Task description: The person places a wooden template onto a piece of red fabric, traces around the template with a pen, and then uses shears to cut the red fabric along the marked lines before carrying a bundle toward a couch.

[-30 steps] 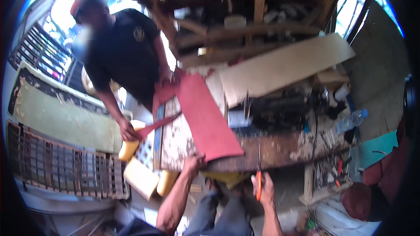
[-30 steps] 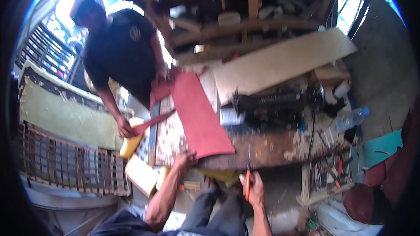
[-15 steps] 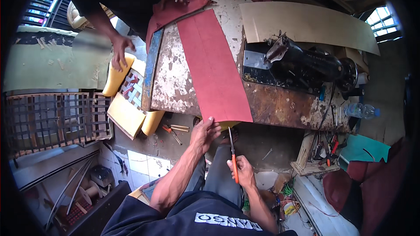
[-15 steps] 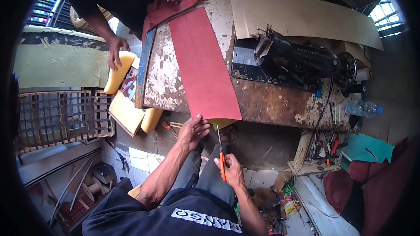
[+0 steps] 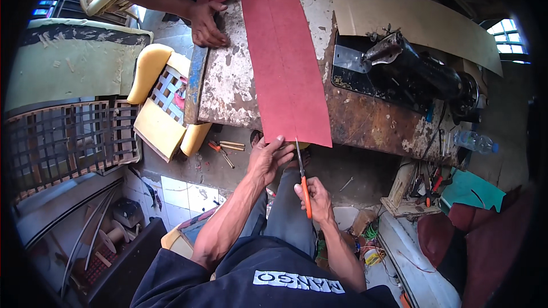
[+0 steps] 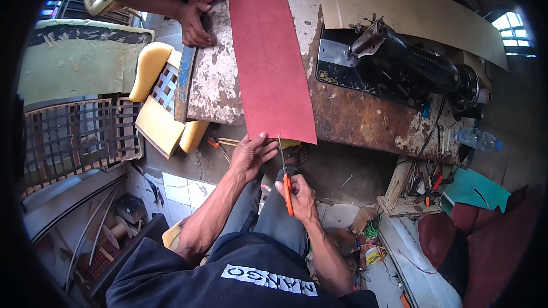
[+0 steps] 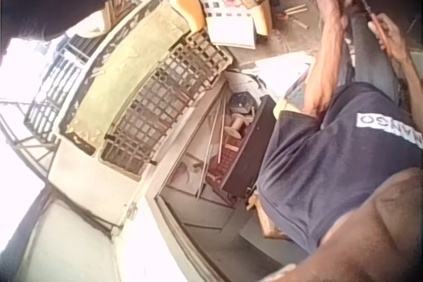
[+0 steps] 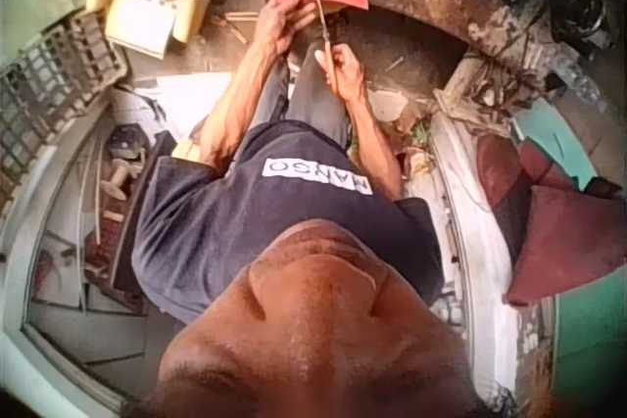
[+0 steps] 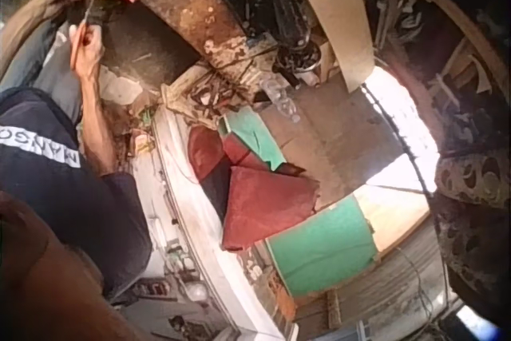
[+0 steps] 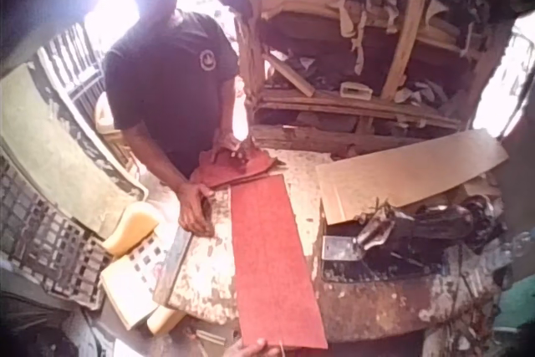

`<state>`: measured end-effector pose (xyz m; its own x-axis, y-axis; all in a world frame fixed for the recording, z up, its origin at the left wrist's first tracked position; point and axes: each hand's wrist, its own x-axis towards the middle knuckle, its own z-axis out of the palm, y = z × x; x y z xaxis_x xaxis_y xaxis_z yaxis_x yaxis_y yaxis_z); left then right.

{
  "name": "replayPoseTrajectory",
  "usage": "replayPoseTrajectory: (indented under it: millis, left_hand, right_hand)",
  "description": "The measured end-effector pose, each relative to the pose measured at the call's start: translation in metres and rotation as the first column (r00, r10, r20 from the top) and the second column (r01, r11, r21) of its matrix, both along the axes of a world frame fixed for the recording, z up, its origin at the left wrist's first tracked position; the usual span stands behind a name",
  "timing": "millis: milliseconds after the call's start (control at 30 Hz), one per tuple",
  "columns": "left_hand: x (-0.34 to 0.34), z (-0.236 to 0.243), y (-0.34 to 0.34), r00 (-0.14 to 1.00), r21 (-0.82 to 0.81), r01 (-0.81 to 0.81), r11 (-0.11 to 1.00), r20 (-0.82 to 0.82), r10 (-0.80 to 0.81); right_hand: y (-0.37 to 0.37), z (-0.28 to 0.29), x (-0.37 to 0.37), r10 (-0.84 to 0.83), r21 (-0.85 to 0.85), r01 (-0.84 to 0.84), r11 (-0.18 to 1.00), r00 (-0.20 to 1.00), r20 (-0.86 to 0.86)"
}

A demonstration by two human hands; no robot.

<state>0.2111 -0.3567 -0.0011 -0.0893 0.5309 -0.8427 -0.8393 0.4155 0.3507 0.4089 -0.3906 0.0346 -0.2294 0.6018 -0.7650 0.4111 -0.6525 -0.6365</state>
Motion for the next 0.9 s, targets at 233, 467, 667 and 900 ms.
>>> replayPoseTrajectory:
  millis: [233, 467, 667, 900]
  left_hand:
    - [-0.002, 0.001, 0.001, 0.999, 0.054, -0.041, 0.998, 0.001, 0.041]
    - [-0.004, 0.005, 0.003, 0.998, 0.081, -0.058, 0.995, 0.025, 0.057]
    - [-0.006, 0.0, 0.003, 0.998, 0.077, -0.069, 0.995, 0.013, 0.068]
    - [-0.004, 0.0, 0.004, 0.997, 0.058, -0.071, 0.996, 0.019, 0.07]
  right_hand:
    - [0.017, 0.001, -0.014, 0.006, -0.031, -0.007, 1.0, 1.0, -0.029]
    - [0.017, -0.005, -0.02, -0.073, -0.047, 0.071, 0.996, 0.996, -0.041]
    - [0.02, -0.002, -0.023, -0.032, -0.09, 0.028, 0.996, 0.999, -0.043]
    - [0.016, -0.009, -0.021, -0.053, -0.093, 0.047, 0.995, 0.997, -0.063]
